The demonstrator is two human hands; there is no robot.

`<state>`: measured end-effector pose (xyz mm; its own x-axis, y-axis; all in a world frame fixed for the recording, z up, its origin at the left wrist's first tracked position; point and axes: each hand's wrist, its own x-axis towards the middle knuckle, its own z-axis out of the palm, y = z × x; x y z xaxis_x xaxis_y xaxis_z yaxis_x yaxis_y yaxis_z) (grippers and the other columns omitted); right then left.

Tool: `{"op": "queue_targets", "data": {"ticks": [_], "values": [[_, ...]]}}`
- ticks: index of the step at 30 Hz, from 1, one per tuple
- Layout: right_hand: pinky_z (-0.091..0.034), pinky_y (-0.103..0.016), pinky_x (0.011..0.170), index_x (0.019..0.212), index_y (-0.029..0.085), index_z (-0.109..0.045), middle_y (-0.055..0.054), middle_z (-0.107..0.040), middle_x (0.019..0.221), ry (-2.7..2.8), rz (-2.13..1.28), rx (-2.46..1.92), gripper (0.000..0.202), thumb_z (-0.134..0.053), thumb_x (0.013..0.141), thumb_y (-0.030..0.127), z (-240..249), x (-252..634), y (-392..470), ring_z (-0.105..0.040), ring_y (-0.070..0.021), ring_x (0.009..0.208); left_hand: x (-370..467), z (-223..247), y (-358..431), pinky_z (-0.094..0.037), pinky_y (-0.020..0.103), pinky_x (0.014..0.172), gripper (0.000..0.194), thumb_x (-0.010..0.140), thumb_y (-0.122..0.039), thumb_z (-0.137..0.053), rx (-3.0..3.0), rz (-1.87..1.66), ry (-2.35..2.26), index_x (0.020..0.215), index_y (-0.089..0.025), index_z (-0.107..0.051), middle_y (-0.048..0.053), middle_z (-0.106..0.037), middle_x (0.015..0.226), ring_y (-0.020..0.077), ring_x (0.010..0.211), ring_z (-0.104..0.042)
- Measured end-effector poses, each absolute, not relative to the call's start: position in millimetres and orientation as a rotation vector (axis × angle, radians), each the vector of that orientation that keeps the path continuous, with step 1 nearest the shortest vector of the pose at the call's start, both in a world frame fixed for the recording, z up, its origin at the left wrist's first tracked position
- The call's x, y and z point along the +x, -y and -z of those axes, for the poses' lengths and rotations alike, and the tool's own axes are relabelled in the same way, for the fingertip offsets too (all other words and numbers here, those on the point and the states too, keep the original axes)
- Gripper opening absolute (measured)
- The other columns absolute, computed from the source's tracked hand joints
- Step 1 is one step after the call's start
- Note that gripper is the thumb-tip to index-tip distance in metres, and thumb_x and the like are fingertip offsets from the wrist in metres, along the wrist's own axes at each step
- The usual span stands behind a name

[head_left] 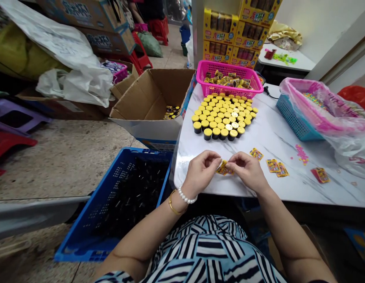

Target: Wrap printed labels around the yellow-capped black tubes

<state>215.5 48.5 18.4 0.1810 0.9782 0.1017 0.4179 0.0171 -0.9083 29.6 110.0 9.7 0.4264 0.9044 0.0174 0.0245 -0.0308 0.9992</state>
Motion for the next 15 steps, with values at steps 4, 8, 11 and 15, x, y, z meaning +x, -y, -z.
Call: {"op": "queue_targets", "data": {"ticks": [4,8,11,15], "values": [[-0.049,-0.027,0.061,0.083,0.020,-0.063,0.001,-0.064,0.070,1.102,-0.884,-1.483,0.024,-0.071,0.090,0.041,0.1,210.9,-44.3,-0.059,-0.0139,0.063,23.5,2.9,-91.2,-0.040,0.021,0.050,0.026,0.090,-0.043,-0.069,1.241,-0.867,-0.940,0.088,-0.017,-0.066,-0.001,-0.063,0.065,0.0087,0.050,-0.051],[-0.052,-0.029,0.067,0.092,0.020,-0.064,-0.001,-0.069,0.080,1.184,-0.738,-1.612,0.021,-0.069,0.091,0.041,7.3,208.9,-41.8,-0.062,-0.0158,0.070,24.6,14.0,-90.3,-0.050,0.023,0.054,0.028,0.086,-0.041,-0.074,1.179,-0.822,-0.925,0.093,-0.016,-0.066,0.001,-0.069,0.070,0.0121,0.054,-0.062],[-0.054,-0.034,0.077,0.098,0.022,-0.070,-0.005,-0.071,0.092,1.477,-0.468,-1.674,0.014,-0.066,0.094,0.035,-1.9,210.8,-34.2,-0.064,-0.0188,0.081,23.2,17.5,-97.1,-0.058,0.029,0.069,0.025,0.086,-0.038,-0.074,1.231,-0.913,-0.942,0.096,-0.016,-0.067,0.006,-0.073,0.087,0.0170,0.072,-0.071],[-0.053,-0.048,0.098,0.118,0.024,-0.071,-0.010,-0.069,0.114,1.769,-0.167,-1.573,0.028,-0.072,0.091,0.034,-11.4,217.9,-6.8,-0.063,-0.0281,0.110,6.3,18.4,-92.5,-0.057,0.039,0.092,0.022,0.091,-0.032,-0.070,1.761,-0.971,-0.840,0.108,-0.018,-0.072,0.011,-0.072,0.107,0.0231,0.100,-0.069]]}}
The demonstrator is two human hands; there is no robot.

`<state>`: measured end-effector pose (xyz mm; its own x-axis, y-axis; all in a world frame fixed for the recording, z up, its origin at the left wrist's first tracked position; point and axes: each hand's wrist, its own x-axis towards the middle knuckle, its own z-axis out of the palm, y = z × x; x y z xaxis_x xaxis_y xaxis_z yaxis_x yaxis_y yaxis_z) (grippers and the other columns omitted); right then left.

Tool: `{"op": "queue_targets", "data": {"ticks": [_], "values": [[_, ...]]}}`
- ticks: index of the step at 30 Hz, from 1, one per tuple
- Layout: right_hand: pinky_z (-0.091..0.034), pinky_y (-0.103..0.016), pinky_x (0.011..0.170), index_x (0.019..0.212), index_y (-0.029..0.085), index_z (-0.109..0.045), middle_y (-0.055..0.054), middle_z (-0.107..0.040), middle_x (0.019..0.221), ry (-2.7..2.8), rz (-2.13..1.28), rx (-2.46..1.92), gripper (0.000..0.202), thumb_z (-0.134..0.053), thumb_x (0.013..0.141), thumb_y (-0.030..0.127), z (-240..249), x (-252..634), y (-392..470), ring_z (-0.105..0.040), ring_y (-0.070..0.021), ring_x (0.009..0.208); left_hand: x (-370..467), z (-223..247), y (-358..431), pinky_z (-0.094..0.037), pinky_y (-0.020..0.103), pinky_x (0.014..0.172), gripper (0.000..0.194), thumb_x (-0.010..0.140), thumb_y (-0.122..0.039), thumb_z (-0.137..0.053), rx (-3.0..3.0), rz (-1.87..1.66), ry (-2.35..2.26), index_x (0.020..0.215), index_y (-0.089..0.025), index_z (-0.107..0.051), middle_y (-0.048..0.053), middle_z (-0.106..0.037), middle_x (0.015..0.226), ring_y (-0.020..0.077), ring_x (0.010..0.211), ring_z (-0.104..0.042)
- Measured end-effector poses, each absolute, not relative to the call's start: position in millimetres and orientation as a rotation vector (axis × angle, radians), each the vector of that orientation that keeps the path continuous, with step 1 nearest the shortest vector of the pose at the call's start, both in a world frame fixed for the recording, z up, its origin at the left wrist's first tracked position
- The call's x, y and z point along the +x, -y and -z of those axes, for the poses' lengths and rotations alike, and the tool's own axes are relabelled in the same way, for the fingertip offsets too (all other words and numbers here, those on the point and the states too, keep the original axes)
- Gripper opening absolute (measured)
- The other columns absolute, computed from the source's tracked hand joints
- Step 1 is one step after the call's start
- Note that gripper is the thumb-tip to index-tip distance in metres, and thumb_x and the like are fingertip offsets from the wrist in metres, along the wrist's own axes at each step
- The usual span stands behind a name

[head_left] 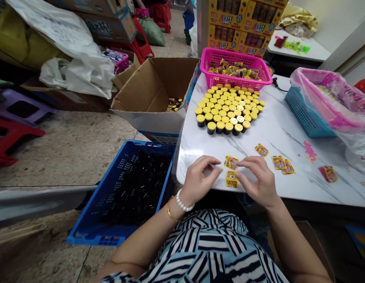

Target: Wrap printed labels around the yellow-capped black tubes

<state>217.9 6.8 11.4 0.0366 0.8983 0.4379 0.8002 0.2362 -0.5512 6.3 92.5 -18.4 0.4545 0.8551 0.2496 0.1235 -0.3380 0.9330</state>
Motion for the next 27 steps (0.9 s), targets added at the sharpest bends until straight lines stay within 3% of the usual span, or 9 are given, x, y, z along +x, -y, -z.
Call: {"op": "queue_targets", "data": {"ticks": [3,6,9,12,15,18,23,27], "values": [[-0.047,-0.062,0.107,0.137,0.024,-0.063,-0.015,-0.064,0.132,2.018,-0.005,-1.562,0.061,-0.081,0.082,0.042,4.3,221.5,19.6,-0.054,-0.0388,0.129,-7.8,23.2,-79.9,-0.045,0.054,0.113,0.051,0.084,-0.032,-0.077,2.252,-0.863,-0.604,0.132,-0.019,-0.065,0.016,-0.063,0.135,0.0347,0.132,-0.053],[-0.051,-0.059,0.103,0.137,0.026,-0.062,-0.011,-0.071,0.124,2.103,0.110,-1.460,0.053,-0.077,0.086,0.023,26.6,217.2,39.2,-0.058,-0.0352,0.125,-12.8,28.6,-69.1,-0.038,0.060,0.119,0.063,0.084,-0.026,-0.077,2.484,-0.725,-0.502,0.144,-0.018,-0.057,0.018,-0.053,0.149,0.0398,0.146,-0.038],[-0.055,-0.052,0.098,0.124,0.028,-0.069,-0.006,-0.074,0.106,1.996,0.041,-1.357,0.042,-0.071,0.087,0.008,28.6,206.6,42.7,-0.063,-0.0289,0.114,-11.1,23.0,-63.9,-0.045,0.053,0.114,0.057,0.086,-0.023,-0.077,2.344,-0.877,-0.522,0.139,-0.017,-0.059,0.016,-0.063,0.136,0.0338,0.134,-0.052],[-0.057,-0.043,0.088,0.109,0.025,-0.071,-0.006,-0.071,0.101,1.741,-0.224,-1.415,0.022,-0.067,0.092,0.011,8.2,198.0,28.8,-0.066,-0.0237,0.102,-9.4,5.2,-62.2,-0.054,0.039,0.095,0.041,0.086,-0.022,-0.078,1.994,-1.099,-0.708,0.125,-0.019,-0.066,0.010,-0.070,0.111,0.0229,0.104,-0.065],[-0.054,-0.035,0.078,0.094,0.022,-0.068,-0.004,-0.067,0.090,1.524,-0.378,-1.455,0.009,-0.062,0.097,0.016,-13.0,193.6,9.5,-0.065,-0.0183,0.086,-9.2,-11.1,-61.1,-0.052,0.030,0.078,0.015,0.091,-0.020,-0.072,1.746,-1.174,-0.856,0.106,-0.020,-0.070,0.004,-0.068,0.093,0.0163,0.084,-0.064],[-0.051,-0.034,0.077,0.087,0.021,-0.066,-0.002,-0.065,0.087,1.483,-0.404,-1.414,0.012,-0.062,0.098,0.019,-20.4,188.7,-2.8,-0.063,-0.0175,0.084,-8.7,-16.6,-60.2,-0.050,0.028,0.074,0.007,0.093,-0.023,-0.070,1.649,-1.126,-0.899,0.098,-0.019,-0.072,0.004,-0.068,0.088,0.0150,0.080,-0.063],[-0.050,-0.034,0.081,0.091,0.022,-0.068,-0.002,-0.067,0.089,1.585,-0.383,-1.358,0.010,-0.063,0.096,0.016,-14.3,180.4,-4.8,-0.064,-0.0183,0.087,-7.6,-16.0,-64.1,-0.050,0.028,0.072,0.015,0.091,-0.025,-0.073,1.623,-1.145,-0.918,0.104,-0.018,-0.073,0.003,-0.066,0.087,0.0144,0.078,-0.061],[-0.051,-0.033,0.078,0.093,0.022,-0.070,-0.002,-0.068,0.089,1.583,-0.474,-1.343,0.011,-0.062,0.097,0.017,-11.3,178.1,-4.2,-0.064,-0.0177,0.084,-6.9,-17.7,-67.5,-0.047,0.027,0.066,0.008,0.085,-0.023,-0.079,1.696,-1.159,-0.858,0.090,-0.018,-0.074,0.003,-0.066,0.082,0.0135,0.073,-0.058]]}}
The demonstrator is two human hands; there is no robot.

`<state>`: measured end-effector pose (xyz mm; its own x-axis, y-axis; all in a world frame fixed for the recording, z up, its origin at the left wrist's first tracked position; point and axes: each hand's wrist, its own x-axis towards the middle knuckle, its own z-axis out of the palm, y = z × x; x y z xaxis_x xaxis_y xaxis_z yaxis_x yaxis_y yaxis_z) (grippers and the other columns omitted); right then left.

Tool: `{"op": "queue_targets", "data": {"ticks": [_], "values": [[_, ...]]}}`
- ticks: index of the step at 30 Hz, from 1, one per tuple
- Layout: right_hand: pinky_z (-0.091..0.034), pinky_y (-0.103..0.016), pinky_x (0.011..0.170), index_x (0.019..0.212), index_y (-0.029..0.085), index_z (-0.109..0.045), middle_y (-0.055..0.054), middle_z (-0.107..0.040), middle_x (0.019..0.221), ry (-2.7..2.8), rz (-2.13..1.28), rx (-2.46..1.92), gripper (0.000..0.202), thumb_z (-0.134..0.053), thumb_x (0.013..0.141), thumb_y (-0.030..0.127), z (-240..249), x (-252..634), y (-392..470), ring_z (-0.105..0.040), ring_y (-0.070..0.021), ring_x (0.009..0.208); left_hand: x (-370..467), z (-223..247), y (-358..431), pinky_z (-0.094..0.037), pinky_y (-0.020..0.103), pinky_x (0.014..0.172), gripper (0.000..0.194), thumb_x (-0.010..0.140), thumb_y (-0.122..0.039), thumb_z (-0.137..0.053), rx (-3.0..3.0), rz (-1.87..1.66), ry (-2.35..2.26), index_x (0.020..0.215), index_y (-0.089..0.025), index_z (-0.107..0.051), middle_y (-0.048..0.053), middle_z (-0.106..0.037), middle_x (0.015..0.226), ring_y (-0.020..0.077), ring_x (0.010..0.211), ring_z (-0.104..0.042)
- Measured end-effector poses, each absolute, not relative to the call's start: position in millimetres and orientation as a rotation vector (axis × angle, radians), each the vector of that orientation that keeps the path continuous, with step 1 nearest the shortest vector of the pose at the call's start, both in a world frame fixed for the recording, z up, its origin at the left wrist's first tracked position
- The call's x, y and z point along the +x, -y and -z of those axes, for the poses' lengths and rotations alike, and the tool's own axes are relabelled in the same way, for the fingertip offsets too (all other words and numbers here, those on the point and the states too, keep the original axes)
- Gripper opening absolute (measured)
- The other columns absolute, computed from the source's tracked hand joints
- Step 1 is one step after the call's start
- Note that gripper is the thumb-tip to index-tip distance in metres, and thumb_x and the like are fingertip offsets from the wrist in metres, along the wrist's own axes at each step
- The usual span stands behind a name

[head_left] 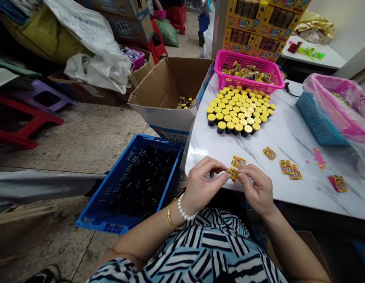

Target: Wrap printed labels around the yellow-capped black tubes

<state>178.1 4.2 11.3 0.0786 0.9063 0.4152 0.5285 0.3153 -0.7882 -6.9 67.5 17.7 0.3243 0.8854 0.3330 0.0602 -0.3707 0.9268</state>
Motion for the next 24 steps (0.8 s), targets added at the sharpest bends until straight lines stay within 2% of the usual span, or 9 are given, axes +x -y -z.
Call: {"op": "queue_targets", "data": {"ticks": [3,9,18,24], "values": [[-0.050,-0.032,0.075,0.088,0.022,-0.070,-0.001,-0.068,0.084,1.505,-0.532,-1.388,0.015,-0.060,0.099,0.020,-9.8,175.6,-6.8,-0.064,-0.0165,0.080,-6.2,-16.2,-65.6,-0.048,0.027,0.066,0.012,0.082,-0.022,-0.082,1.756,-1.205,-0.794,0.090,-0.018,-0.074,0.003,-0.067,0.083,0.0146,0.076,-0.059],[-0.052,-0.034,0.078,0.091,0.023,-0.073,-0.002,-0.072,0.086,1.541,-0.404,-1.410,0.013,-0.063,0.098,0.020,-6.3,168.1,-12.8,-0.067,-0.0179,0.083,-9.3,-9.6,-62.6,-0.054,0.031,0.082,0.024,0.083,-0.020,-0.081,1.888,-1.331,-0.907,0.107,-0.020,-0.078,0.007,-0.068,0.097,0.0180,0.092,-0.066],[-0.055,-0.036,0.075,0.092,0.023,-0.073,-0.003,-0.074,0.085,1.514,-0.281,-1.491,0.013,-0.062,0.098,0.024,-0.6,164.5,-15.5,-0.069,-0.0192,0.080,-9.5,1.7,-60.5,-0.059,0.030,0.078,0.022,0.087,-0.020,-0.077,1.857,-1.306,-0.952,0.109,-0.022,-0.079,0.007,-0.075,0.100,0.0164,0.084,-0.069],[-0.053,-0.034,0.074,0.089,0.022,-0.072,-0.003,-0.073,0.082,1.517,-0.247,-1.523,0.015,-0.062,0.099,0.022,5.0,162.9,-18.1,-0.067,-0.0183,0.078,-15.3,5.6,-59.1,-0.057,0.030,0.079,0.021,0.087,-0.016,-0.075,1.841,-1.282,-0.958,0.107,-0.022,-0.080,0.008,-0.077,0.100,0.0186,0.089,-0.071]]}}
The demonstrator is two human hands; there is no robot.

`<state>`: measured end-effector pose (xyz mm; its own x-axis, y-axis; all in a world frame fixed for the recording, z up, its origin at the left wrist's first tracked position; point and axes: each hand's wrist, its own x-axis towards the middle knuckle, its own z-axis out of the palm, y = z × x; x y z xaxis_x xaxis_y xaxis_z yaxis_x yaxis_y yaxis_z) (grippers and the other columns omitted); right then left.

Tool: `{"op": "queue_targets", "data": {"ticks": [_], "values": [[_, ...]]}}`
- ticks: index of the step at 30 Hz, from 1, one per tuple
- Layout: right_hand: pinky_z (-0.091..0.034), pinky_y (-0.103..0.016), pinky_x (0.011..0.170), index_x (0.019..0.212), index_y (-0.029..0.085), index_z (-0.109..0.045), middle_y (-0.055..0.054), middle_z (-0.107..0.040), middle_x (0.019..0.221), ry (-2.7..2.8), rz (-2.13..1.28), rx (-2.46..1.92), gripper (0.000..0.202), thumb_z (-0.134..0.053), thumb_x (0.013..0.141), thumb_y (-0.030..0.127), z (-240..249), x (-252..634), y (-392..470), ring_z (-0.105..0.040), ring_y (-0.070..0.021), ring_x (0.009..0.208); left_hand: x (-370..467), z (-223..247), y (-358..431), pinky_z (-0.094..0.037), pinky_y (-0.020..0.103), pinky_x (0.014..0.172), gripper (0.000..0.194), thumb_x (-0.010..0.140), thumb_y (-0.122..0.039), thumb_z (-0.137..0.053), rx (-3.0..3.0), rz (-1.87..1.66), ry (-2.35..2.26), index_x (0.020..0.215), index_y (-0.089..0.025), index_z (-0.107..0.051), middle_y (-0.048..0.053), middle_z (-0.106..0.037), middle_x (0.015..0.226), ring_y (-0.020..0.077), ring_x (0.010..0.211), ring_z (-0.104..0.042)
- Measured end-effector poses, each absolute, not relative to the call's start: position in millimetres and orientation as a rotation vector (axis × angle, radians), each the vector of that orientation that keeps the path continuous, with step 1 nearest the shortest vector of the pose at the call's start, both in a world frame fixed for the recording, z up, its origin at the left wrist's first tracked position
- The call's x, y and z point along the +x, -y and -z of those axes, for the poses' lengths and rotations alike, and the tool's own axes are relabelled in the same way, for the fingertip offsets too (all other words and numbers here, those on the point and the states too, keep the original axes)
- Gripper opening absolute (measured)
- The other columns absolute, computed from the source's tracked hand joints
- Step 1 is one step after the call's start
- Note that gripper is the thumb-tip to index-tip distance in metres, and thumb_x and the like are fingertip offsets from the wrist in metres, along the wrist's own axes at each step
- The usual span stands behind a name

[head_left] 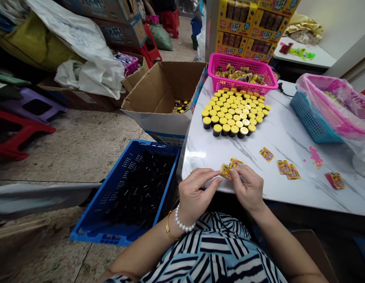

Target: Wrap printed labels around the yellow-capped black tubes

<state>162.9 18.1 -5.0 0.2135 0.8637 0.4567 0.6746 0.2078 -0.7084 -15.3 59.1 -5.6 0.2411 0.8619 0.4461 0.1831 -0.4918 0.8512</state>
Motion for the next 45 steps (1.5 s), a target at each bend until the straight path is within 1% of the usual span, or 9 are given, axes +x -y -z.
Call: {"op": "queue_targets", "data": {"ticks": [8,11,14,19,24,30,33,41,45], "values": [[-0.052,-0.034,0.073,0.087,0.021,-0.071,-0.004,-0.070,0.079,1.610,-0.305,-1.448,0.015,-0.061,0.098,0.021,5.7,153.3,-20.4,-0.065,-0.0184,0.077,-14.9,2.4,-70.4,-0.043,0.024,0.060,0.013,0.083,-0.030,-0.082,1.733,-0.980,-0.936,0.081,-0.018,-0.078,0.002,-0.062,0.073,0.0135,0.069,-0.056],[-0.055,-0.035,0.079,0.108,0.022,-0.070,-0.006,-0.072,0.093,1.568,-0.497,-1.382,0.014,-0.060,0.099,0.025,1.1,157.3,-23.5,-0.067,-0.0191,0.085,-14.6,-0.8,-78.1,-0.042,0.025,0.063,0.014,0.087,-0.032,-0.077,1.679,-0.958,-0.923,0.080,-0.020,-0.081,0.002,-0.058,0.072,0.0139,0.071,-0.054],[-0.056,-0.036,0.083,0.121,0.022,-0.063,-0.007,-0.069,0.104,1.362,-0.567,-1.367,0.027,-0.066,0.096,0.031,-3.8,163.3,-24.3,-0.067,-0.0197,0.092,-13.3,-3.8,-88.9,-0.039,0.026,0.064,0.025,0.090,-0.037,-0.074,1.504,-0.965,-0.931,0.074,-0.019,-0.079,0.001,-0.055,0.071,0.0136,0.070,-0.051],[-0.051,-0.034,0.075,0.103,0.023,-0.067,-0.002,-0.063,0.088,1.374,-0.444,-1.470,0.017,-0.074,0.089,0.028,-5.9,161.8,-20.1,-0.059,-0.0171,0.078,-4.6,-0.5,-100.8,-0.031,0.027,0.059,0.052,0.089,-0.051,-0.071,1.190,-0.851,-0.840,0.053,-0.015,-0.060,-0.002,-0.045,0.060,0.0112,0.061,-0.039],[-0.048,-0.034,0.070,0.078,0.022,-0.061,0.002,-0.059,0.074,1.428,-0.457,-1.462,0.016,-0.073,0.089,0.022,-2.6,157.6,-20.3,-0.054,-0.0155,0.071,0.5,3.0,-97.0,-0.031,0.026,0.057,0.044,0.083,-0.047,-0.079,1.038,-0.831,-0.816,0.057,-0.014,-0.067,-0.001,-0.053,0.064,0.0093,0.061,-0.040],[-0.053,-0.037,0.077,0.093,0.025,-0.069,-0.001,-0.062,0.087,1.443,-0.391,-1.410,0.013,-0.075,0.084,0.019,-7.1,158.6,-22.0,-0.059,-0.0181,0.079,-3.3,2.3,-93.7,-0.048,0.028,0.072,0.024,0.080,-0.039,-0.083,1.007,-0.837,-0.831,0.080,-0.016,-0.082,0.008,-0.075,0.089,0.0158,0.078,-0.061],[-0.055,-0.039,0.082,0.089,0.024,-0.070,-0.002,-0.063,0.087,1.498,-0.274,-1.396,0.008,-0.073,0.086,0.018,-6.5,157.1,-23.4,-0.061,-0.0194,0.083,-4.4,3.7,-93.0,-0.050,0.030,0.079,0.022,0.080,-0.039,-0.083,1.068,-0.899,-0.869,0.078,-0.017,-0.083,0.007,-0.073,0.085,0.0178,0.085,-0.063],[-0.053,-0.036,0.072,0.078,0.023,-0.066,0.000,-0.064,0.074,1.431,-0.325,-1.455,0.012,-0.072,0.089,0.019,0.7,156.8,-26.2,-0.059,-0.0173,0.073,-5.0,4.9,-95.8,-0.046,0.026,0.064,0.022,0.076,-0.037,-0.085,1.095,-0.978,-0.913,0.069,-0.017,-0.080,0.006,-0.067,0.084,0.0138,0.075,-0.057],[-0.054,-0.035,0.070,0.088,0.024,-0.073,-0.002,-0.062,0.081,1.531,-0.318,-1.279,0.010,-0.075,0.085,0.015,2.0,155.0,-21.9,-0.061,-0.0167,0.074,-8.6,4.3,-97.0,-0.041,0.025,0.058,0.024,0.076,-0.038,-0.086,1.034,-0.887,-0.908,0.072,-0.015,-0.081,0.006,-0.069,0.077,0.0124,0.067,-0.054]]}}
